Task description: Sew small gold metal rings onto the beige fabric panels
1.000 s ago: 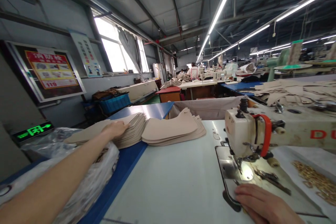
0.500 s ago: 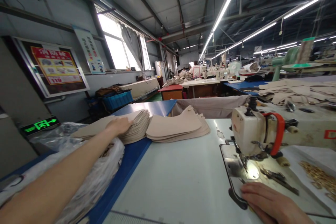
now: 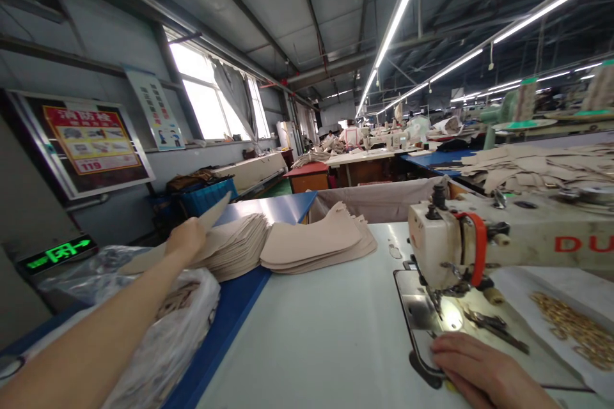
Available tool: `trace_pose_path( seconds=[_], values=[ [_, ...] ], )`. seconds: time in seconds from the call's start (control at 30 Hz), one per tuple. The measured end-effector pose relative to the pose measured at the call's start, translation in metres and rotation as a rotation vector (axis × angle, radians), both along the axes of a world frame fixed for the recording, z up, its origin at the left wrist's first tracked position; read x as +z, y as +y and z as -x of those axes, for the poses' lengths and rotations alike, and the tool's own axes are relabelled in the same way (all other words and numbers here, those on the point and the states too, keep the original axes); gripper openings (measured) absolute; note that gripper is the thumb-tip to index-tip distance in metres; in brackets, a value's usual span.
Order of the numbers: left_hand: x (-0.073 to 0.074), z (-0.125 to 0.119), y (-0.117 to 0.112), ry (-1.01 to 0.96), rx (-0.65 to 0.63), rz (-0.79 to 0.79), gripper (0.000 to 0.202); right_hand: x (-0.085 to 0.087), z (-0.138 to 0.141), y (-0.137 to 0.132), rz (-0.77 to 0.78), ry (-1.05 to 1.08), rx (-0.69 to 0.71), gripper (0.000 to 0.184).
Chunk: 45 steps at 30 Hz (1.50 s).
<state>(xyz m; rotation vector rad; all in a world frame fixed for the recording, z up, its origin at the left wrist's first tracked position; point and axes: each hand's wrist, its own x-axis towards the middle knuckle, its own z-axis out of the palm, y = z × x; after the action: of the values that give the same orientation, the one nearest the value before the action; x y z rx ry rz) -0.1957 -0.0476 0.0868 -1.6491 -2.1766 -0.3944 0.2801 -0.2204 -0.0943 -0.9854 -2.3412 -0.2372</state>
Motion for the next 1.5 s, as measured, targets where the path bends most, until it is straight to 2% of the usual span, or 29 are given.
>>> trace_pose_path(
  seconds=[0.1,0.17,0.23,0.27,0.33,0.43,0.5,0.53,0.6,0.67,0.77,0.83,0.9,1.0,1.07,1.2,1.33,1.43,1.5],
  values=[
    [0.023,-0.011,-0.02,0.043,0.088,-0.122,0.041,0.0,0.001,-0.002,0.005,0.01,0.0,0.018],
    [0.032,-0.03,-0.036,0.106,0.017,-0.149,0.044,0.001,0.001,-0.004,0.008,0.024,0.005,0.018],
    [0.027,-0.057,-0.056,0.172,-0.102,-0.121,0.043,0.001,0.002,-0.005,0.027,0.048,0.002,0.018],
    [0.018,-0.074,-0.069,0.201,-0.173,-0.087,0.043,-0.001,0.002,-0.005,0.042,0.061,0.0,0.018],
    [-0.014,-0.114,-0.101,0.261,-0.372,0.029,0.049,-0.004,0.001,-0.006,0.06,0.086,0.007,0.019],
    [-0.084,-0.185,-0.15,0.279,-0.721,0.293,0.06,-0.009,0.0,-0.006,0.089,0.071,-0.005,0.027],
    [-0.126,-0.231,-0.174,0.313,-0.989,0.369,0.054,-0.008,0.001,-0.006,0.127,0.034,-0.034,0.036],
    [-0.142,-0.251,-0.182,0.308,-1.072,0.396,0.049,-0.007,0.002,-0.006,0.155,0.013,-0.042,0.038],
    [-0.16,-0.283,-0.192,0.3,-1.167,0.356,0.041,-0.002,0.003,-0.007,0.218,-0.026,-0.038,0.036],
    [-0.165,-0.3,-0.196,0.289,-1.186,0.298,0.032,0.002,0.005,-0.008,0.272,-0.05,-0.028,0.034],
    [-0.167,-0.298,-0.193,0.207,-1.216,0.293,0.028,0.004,0.006,-0.008,0.312,-0.038,-0.034,0.036],
    [-0.17,-0.282,-0.188,0.095,-1.262,0.301,0.043,0.002,0.005,-0.007,0.312,-0.012,-0.03,0.037],
    [-0.171,-0.26,-0.182,0.014,-1.255,0.305,0.055,-0.001,0.004,-0.006,0.296,0.009,-0.023,0.038],
    [-0.169,-0.227,-0.171,-0.016,-1.08,0.353,0.061,-0.005,0.002,-0.006,0.259,0.027,-0.002,0.037],
    [-0.167,-0.216,-0.163,-0.034,-0.99,0.436,0.06,-0.004,0.001,-0.006,0.236,0.038,0.008,0.037],
    [-0.165,-0.217,-0.154,-0.072,-0.947,0.522,0.059,0.002,0.002,-0.008,0.207,0.042,0.015,0.038],
    [-0.162,-0.226,-0.16,-0.099,-0.943,0.527,0.06,0.008,0.006,-0.012,0.194,0.028,0.016,0.031],
    [-0.158,-0.224,-0.169,-0.12,-0.974,0.513,0.059,0.004,0.004,-0.014,0.149,-0.021,-0.008,0.025],
    [-0.152,-0.213,-0.171,-0.135,-0.981,0.45,0.055,-0.001,-0.001,-0.013,0.077,-0.043,0.011,0.023]
  ],
)
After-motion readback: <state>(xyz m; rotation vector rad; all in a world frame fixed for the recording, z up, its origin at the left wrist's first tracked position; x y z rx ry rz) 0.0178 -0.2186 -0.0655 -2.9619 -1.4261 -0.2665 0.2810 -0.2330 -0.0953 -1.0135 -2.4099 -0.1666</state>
